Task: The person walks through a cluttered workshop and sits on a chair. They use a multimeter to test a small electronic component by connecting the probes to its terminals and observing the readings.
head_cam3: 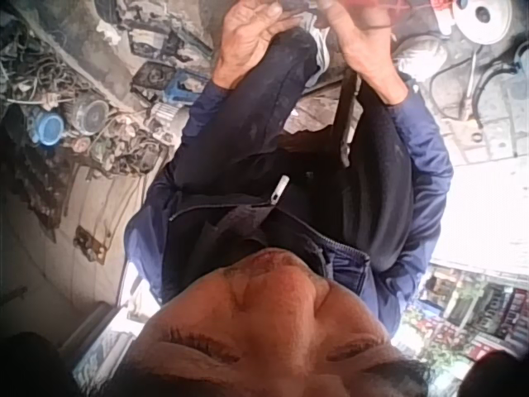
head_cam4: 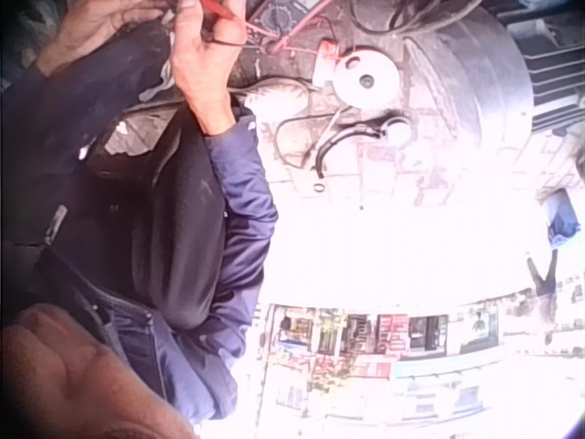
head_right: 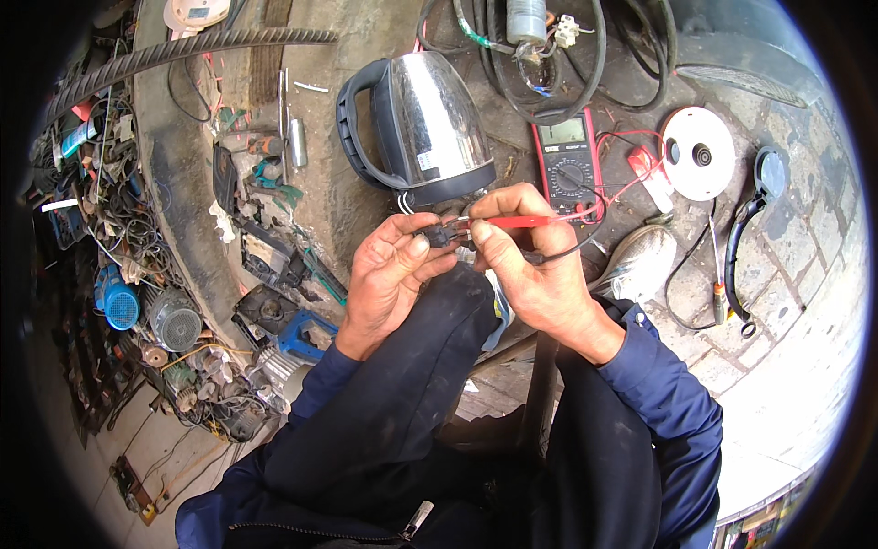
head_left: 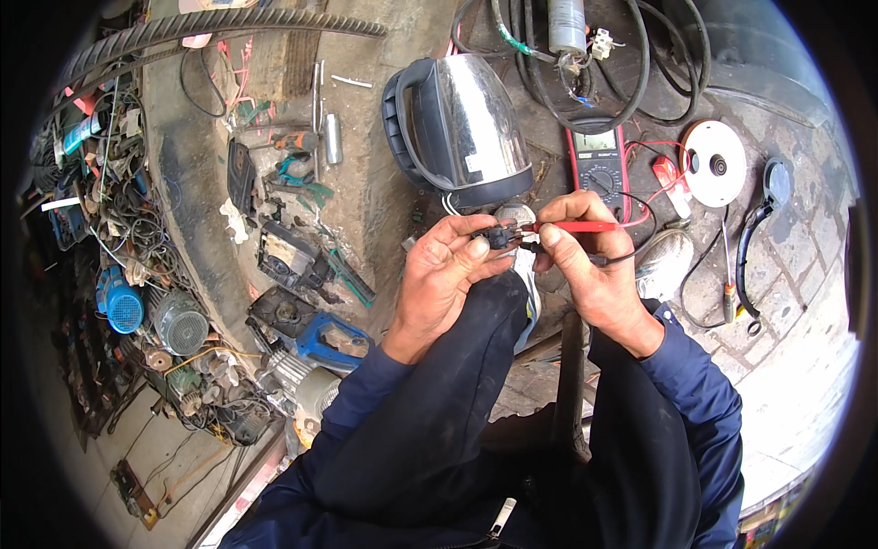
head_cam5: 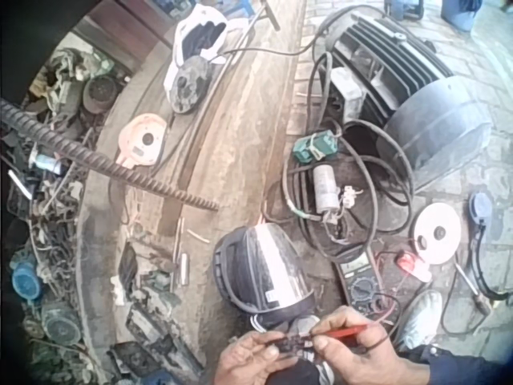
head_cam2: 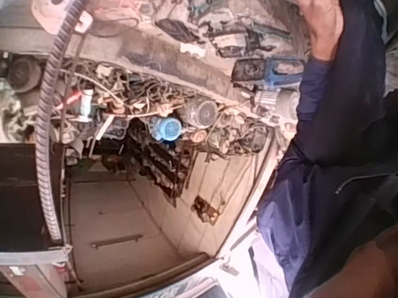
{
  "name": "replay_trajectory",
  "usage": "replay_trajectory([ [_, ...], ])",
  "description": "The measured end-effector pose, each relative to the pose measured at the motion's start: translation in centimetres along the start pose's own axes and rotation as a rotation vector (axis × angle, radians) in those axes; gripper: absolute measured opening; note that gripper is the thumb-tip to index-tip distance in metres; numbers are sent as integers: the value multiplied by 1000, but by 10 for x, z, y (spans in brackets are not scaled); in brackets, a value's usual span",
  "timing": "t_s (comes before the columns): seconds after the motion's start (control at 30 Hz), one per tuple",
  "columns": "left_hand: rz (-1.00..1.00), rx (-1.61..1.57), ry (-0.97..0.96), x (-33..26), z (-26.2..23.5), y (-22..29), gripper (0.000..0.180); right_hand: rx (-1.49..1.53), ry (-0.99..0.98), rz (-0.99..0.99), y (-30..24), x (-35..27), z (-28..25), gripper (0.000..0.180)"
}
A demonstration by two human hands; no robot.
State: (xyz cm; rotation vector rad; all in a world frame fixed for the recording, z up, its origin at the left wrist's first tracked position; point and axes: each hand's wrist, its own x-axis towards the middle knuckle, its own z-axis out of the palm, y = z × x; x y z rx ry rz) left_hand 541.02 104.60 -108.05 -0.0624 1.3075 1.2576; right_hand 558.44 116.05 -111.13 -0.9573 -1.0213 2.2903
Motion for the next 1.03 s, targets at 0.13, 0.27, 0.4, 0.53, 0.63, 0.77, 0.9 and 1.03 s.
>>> replay_trajectory([
  [0.13, -5, 1, 0, -1, 1, 1, 26, -13, -14, -23, 2, 1, 1, 14],
  [0.27, 1, 4, -5, -1, 1, 1, 25, -38, -41, -51, 3, 2, -1, 13],
  [0.4, 10, 7, -14, 0, 1, 1, 25, -61, -49, -57, 3, 2, -1, 13],
  [0.53, 14, 34, -10, 0, 0, 2, 26, -133, -34, -85, 3, 3, -2, 13],
  [0.63, 16, 34, -3, 0, 0, 1, 25, -135, -21, -92, 3, 2, -2, 12],
  [0.77, 22, 31, -7, 0, -1, 0, 25, -238, -87, -155, 2, 4, -6, 13],
  [0.9, 32, 19, -18, 0, -2, -1, 24, -227, -85, -164, 2, 3, -5, 13],
  [1.03, 41, 38, -10, 1, -2, -2, 24, -241, -95, -169, 1, 4, -5, 14],
])
